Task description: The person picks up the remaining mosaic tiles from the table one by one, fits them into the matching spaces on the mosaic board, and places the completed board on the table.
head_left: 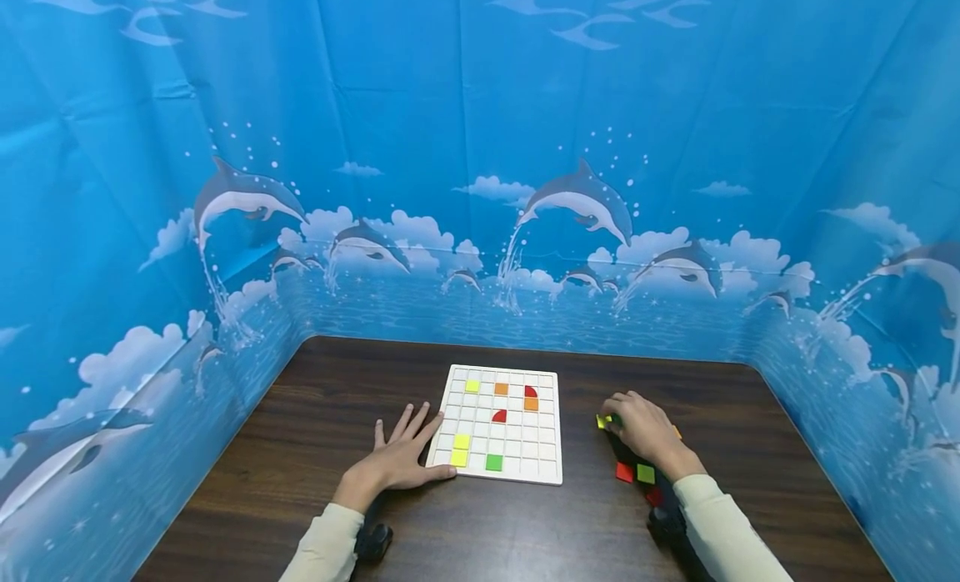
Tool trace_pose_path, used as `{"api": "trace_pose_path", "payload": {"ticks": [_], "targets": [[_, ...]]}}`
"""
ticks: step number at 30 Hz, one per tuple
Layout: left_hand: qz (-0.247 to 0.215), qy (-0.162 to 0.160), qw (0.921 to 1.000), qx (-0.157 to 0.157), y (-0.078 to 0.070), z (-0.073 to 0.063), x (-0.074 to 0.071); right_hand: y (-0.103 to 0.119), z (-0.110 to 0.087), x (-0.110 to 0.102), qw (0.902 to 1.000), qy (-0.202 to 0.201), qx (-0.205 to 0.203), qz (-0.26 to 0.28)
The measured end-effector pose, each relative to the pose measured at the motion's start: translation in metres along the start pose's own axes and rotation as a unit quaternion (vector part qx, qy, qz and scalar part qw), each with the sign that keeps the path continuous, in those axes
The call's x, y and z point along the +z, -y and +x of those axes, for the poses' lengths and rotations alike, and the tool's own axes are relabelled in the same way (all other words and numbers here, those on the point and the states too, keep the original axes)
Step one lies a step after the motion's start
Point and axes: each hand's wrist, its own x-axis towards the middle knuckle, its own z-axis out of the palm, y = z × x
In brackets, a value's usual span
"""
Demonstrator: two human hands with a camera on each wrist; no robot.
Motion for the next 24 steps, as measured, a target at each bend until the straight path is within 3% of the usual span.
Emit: {"api": "trace_pose_path", "payload": {"ticks": [10, 14, 24], "targets": [[-0.010, -0.018, 0.9997, 0.017, 0.011, 0.004, 0.011, -0.001, -0.003, -0.001, 0.9994, -0.022, -0.027, -0.007], [-0.013, -0.012, 0.9997, 0.015, 0.006, 0.002, 0.006, -0.002, -0.003, -0.001, 0.9992, -0.027, -0.031, -0.003], [-0.010, -0.006, 0.9999, -0.003, 0.006, 0.005, 0.003, 0.003, 0.001, -0.001, 0.9997, 0.008, 0.016, 0.018]]}}
